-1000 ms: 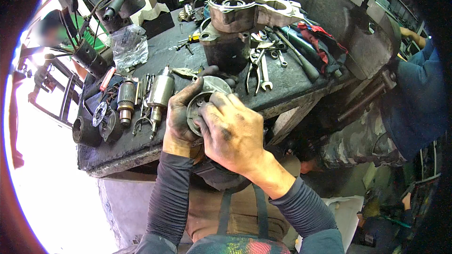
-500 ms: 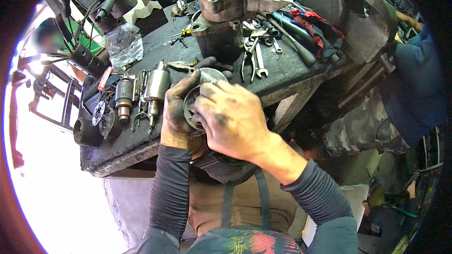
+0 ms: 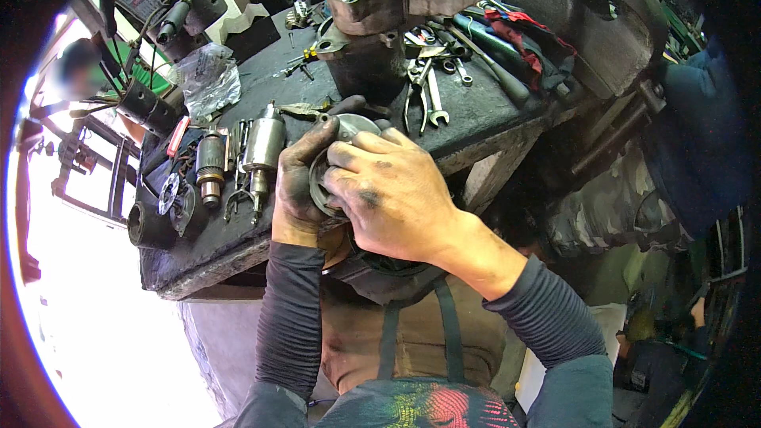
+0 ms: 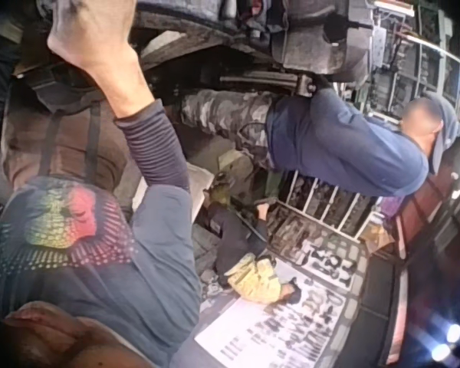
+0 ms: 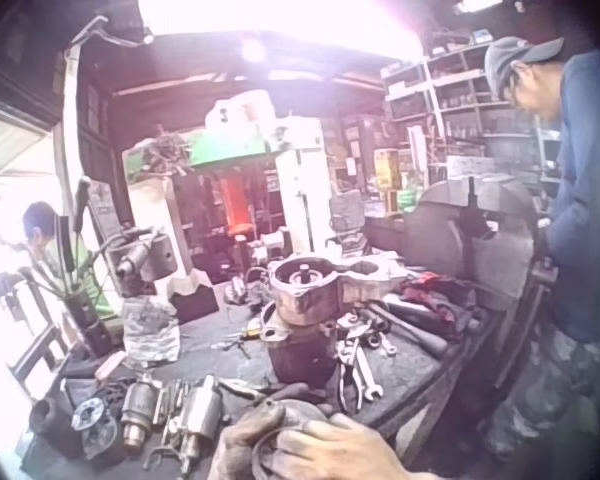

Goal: The person assembles a mechanical component by hand, inserting small metal rings and parts into a cylindrical housing. They repeatedly rotate and adjust the parts to fit them together, occasionally pausing to inspect the assembly.

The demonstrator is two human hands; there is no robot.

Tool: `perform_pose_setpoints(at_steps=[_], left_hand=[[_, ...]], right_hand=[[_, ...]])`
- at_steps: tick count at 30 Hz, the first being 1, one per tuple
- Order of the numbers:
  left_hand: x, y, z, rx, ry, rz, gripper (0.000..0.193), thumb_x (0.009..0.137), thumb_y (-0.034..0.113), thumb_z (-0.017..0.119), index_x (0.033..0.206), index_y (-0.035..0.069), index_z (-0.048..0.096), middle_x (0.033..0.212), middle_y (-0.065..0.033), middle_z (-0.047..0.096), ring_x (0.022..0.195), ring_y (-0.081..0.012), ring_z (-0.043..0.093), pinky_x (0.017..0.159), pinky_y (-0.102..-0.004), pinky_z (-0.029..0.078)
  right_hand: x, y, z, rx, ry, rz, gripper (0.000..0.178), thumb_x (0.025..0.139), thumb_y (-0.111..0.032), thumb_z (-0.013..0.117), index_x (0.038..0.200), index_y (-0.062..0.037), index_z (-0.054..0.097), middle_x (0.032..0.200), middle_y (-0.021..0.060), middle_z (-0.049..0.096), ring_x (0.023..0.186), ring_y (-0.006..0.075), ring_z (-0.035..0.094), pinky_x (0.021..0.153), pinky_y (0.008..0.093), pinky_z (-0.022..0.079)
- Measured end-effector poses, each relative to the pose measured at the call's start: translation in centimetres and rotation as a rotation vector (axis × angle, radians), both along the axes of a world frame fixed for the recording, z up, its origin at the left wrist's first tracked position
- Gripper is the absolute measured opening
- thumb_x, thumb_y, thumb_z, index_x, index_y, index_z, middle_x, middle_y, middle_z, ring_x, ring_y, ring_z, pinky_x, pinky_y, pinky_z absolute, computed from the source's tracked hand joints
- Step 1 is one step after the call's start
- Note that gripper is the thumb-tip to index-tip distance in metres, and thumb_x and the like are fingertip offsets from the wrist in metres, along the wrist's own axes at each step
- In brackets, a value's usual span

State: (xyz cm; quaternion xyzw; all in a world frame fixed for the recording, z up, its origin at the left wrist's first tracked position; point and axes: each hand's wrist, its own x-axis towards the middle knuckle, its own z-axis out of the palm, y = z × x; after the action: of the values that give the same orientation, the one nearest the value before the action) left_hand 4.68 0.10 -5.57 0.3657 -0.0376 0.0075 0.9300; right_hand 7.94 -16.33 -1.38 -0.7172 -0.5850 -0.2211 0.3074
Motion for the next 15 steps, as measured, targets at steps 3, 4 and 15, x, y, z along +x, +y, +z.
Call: perform_pose_setpoints(at_steps=[3, 4, 15], left_hand=[[0.03, 0.10, -0.04, -0.068, -0.008, -0.015, 0.048, 0.106, 0.020, 0.055, 0.148, -0.002, 0.054, 0.127, -0.0145, 0.071, 0.112, -0.0227, 0.071, 0.095, -0.0345, 0.060], [0.04, 0.11, -0.08, -0.157, 0.004, -0.052, 0.047, 0.106, 0.020, 0.055, 0.148, -0.001, 0.054, 0.126, -0.0146, 0.071, 0.112, -0.0224, 0.071, 0.095, -0.0343, 0.060], [0.09, 0.53, -0.49, -0.026, 0.023, -0.098, 0.046, 0.106, 0.020, 0.053, 0.147, -0.001, 0.056, 0.132, -0.0152, 0.069, 0.115, -0.0233, 0.070, 0.101, -0.0353, 0.058]], right_hand=[[0.15, 0.06, -0.01, -0.032, 0.006, -0.109, 0.015, 0.075, -0.014, 0.076, 0.089, -0.0100, 0.071, 0.101, 0.0048, 0.064, 0.101, 0.0259, 0.063, 0.086, 0.0416, 0.049], [0.15, 0.08, 0.02, -0.029, 0.009, -0.089, 0.016, 0.075, -0.014, 0.076, 0.089, -0.0097, 0.071, 0.101, 0.0050, 0.064, 0.101, 0.0262, 0.063, 0.086, 0.0415, 0.049], [0.20, 0.09, -0.16, 0.055, -0.081, 0.010, 0.018, 0.073, -0.013, 0.076, 0.090, -0.0082, 0.070, 0.104, 0.0057, 0.066, 0.102, 0.0267, 0.063, 0.086, 0.0401, 0.048]])
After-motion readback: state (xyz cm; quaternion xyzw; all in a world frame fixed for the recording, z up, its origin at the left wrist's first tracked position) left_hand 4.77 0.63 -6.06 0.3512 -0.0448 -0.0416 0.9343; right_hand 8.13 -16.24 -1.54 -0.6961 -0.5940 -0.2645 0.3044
